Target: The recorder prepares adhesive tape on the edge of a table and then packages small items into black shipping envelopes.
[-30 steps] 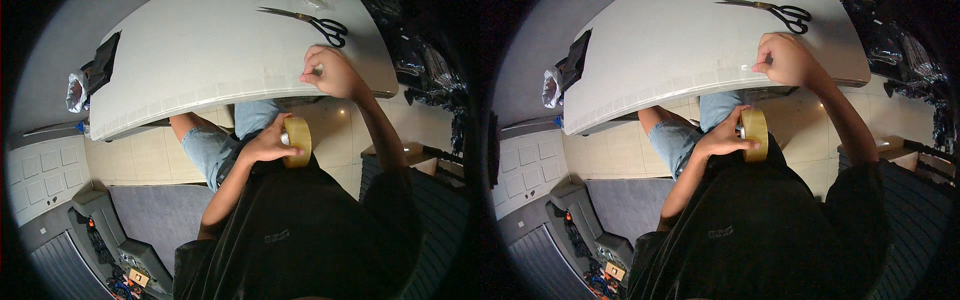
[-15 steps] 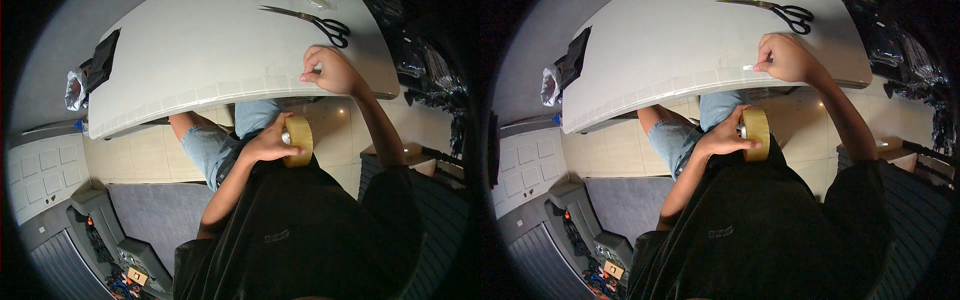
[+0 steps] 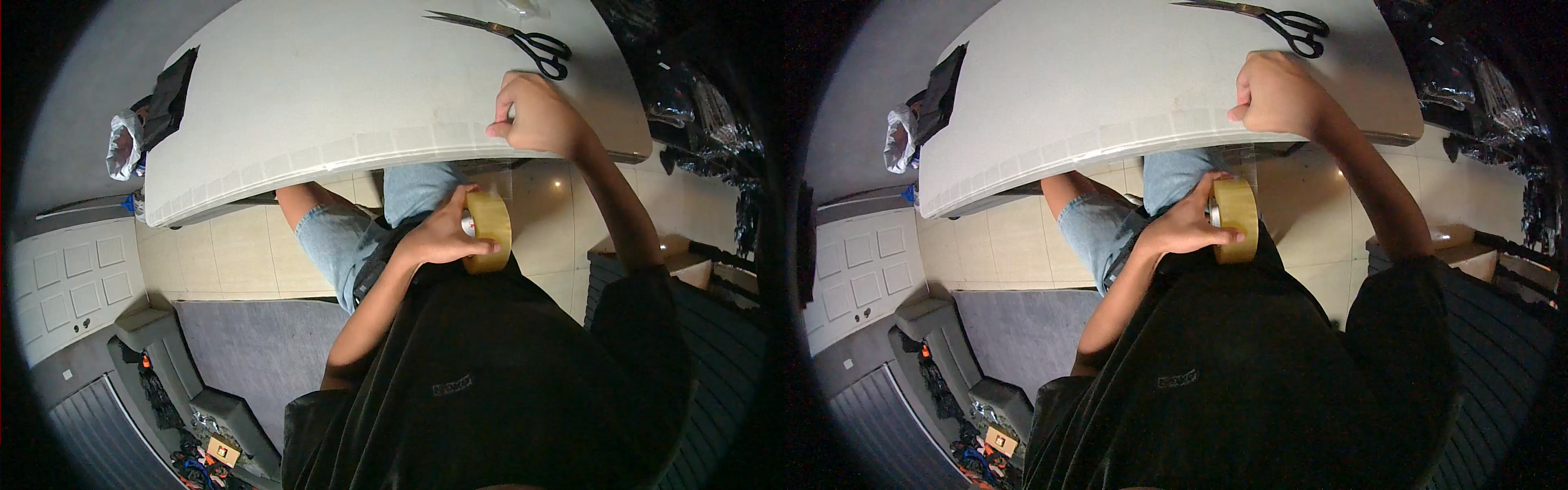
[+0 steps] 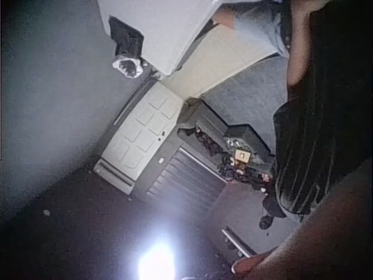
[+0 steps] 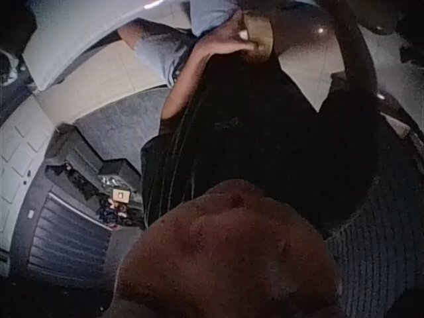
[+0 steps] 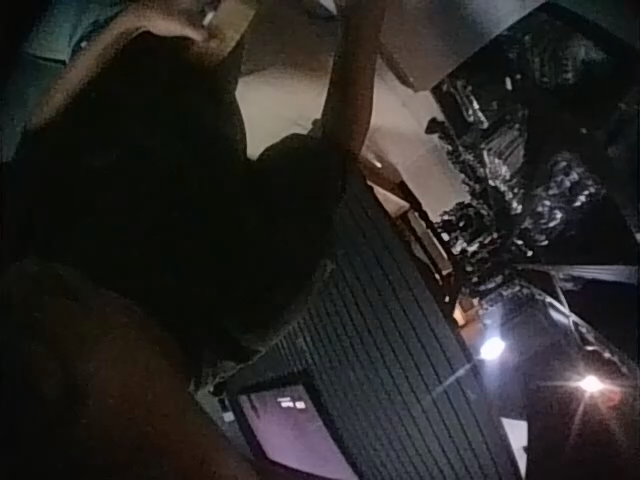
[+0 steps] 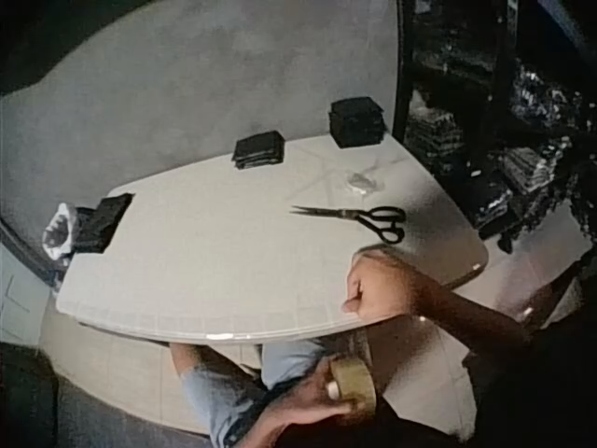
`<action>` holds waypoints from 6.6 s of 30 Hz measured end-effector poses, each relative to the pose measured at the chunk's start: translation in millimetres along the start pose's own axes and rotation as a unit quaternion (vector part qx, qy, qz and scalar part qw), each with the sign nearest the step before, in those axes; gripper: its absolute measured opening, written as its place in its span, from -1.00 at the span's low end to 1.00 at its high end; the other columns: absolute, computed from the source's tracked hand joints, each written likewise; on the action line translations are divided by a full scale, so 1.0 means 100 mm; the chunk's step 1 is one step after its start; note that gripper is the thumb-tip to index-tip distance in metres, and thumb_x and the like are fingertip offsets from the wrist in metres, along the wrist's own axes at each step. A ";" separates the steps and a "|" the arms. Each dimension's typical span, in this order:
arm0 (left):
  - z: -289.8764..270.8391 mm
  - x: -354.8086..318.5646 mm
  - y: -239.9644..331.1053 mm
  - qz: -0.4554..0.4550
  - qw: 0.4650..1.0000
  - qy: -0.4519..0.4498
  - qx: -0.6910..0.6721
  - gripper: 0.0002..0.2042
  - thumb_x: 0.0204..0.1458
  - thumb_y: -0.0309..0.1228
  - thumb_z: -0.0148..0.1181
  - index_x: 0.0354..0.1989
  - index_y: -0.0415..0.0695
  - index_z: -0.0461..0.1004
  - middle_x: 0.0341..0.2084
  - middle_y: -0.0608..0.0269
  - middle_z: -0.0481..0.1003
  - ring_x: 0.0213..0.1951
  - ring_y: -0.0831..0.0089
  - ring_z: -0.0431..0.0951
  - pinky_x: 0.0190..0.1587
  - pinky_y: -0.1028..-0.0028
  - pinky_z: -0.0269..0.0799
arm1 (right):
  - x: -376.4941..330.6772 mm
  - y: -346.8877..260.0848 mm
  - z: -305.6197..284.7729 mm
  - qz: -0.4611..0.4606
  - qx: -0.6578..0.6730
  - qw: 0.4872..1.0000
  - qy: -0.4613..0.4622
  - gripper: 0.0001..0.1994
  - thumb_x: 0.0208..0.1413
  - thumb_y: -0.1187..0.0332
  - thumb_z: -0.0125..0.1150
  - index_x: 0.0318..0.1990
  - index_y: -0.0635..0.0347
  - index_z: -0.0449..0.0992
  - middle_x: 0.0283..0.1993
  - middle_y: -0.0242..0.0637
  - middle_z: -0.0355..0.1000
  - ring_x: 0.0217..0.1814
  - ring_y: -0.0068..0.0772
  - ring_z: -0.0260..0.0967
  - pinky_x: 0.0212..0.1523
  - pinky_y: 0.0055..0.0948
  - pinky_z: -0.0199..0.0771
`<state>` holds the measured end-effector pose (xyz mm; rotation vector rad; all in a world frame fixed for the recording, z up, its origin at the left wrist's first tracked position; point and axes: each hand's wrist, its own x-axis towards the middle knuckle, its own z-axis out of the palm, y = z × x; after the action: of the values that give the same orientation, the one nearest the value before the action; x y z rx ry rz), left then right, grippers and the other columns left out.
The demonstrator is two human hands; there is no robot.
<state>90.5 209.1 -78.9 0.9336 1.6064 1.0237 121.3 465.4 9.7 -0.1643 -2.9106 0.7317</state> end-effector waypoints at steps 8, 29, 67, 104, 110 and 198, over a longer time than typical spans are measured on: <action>0.03 0.02 -0.06 0.003 1.000 0.005 0.016 0.07 -0.09 -0.10 0.56 0.48 -0.38 0.03 0.29 -0.22 0.33 0.39 0.05 0.32 0.46 0.31 0.17 | 0.14 0.30 -0.17 -0.069 0.022 0.995 -0.066 -0.58 -0.17 0.25 0.68 -0.26 0.20 0.54 -0.22 -0.20 0.48 -0.12 -0.18 0.43 -0.05 -0.23 0.47; -0.14 0.04 0.09 0.058 0.997 -0.032 0.039 0.00 -0.10 -0.19 0.61 0.50 -0.17 0.14 0.33 -0.06 0.33 0.40 0.14 0.30 0.40 0.30 0.24 | 0.33 1.53 -0.41 -0.068 -0.095 0.989 0.093 -0.67 0.12 0.50 0.42 0.04 0.26 0.53 -0.05 -0.26 0.52 0.06 -0.22 0.52 0.11 -0.30 0.50; -0.09 0.04 0.06 0.118 0.987 -0.071 -0.089 -0.07 -0.02 -0.49 0.55 0.52 0.01 0.09 0.34 0.24 0.23 0.39 0.31 0.20 0.42 0.30 0.14 | -1.31 0.68 -1.23 0.272 0.143 0.851 -0.425 -0.57 -0.30 0.32 0.66 -0.22 0.14 0.57 -0.43 -0.47 0.43 -0.34 -0.52 0.33 -0.34 -0.39 0.31; -0.05 -0.12 0.01 0.183 0.982 -0.039 0.014 -0.10 -0.02 -0.40 0.57 0.51 0.04 0.15 0.40 0.12 0.16 0.46 0.21 0.12 0.48 0.23 0.04 | -0.93 0.92 -1.60 0.317 0.301 0.863 -0.252 -0.84 0.06 0.46 0.44 -0.18 0.23 0.68 -0.50 -0.35 0.57 -0.57 -0.72 0.35 -0.52 -0.53 0.37; -0.04 -0.10 0.02 0.160 0.986 -0.053 -0.004 -0.11 -0.01 -0.41 0.57 0.49 0.07 0.16 0.44 0.17 0.12 0.46 0.22 0.12 0.46 0.24 0.07 | -0.53 1.35 -1.28 0.145 -0.107 0.974 -0.138 -0.76 0.21 0.51 0.29 0.02 0.31 0.60 -0.36 -0.21 0.63 -0.31 -0.35 0.63 -0.18 -0.36 0.63; 0.90 1.04 0.01 0.023 0.991 -0.094 -0.092 -0.11 0.02 -0.05 0.53 0.37 -0.17 0.09 0.21 0.00 0.35 0.34 0.16 0.33 0.39 0.26 0.25 | -0.63 0.66 -0.41 0.107 -0.081 0.991 0.022 -0.46 -0.10 -0.11 0.59 -0.49 0.30 0.62 -0.40 0.02 0.58 -0.24 0.07 0.59 -0.19 -0.10 0.58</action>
<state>154.1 321.5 -126.6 0.9162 1.3176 1.0641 194.2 533.3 7.3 -0.5108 -2.9377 0.5118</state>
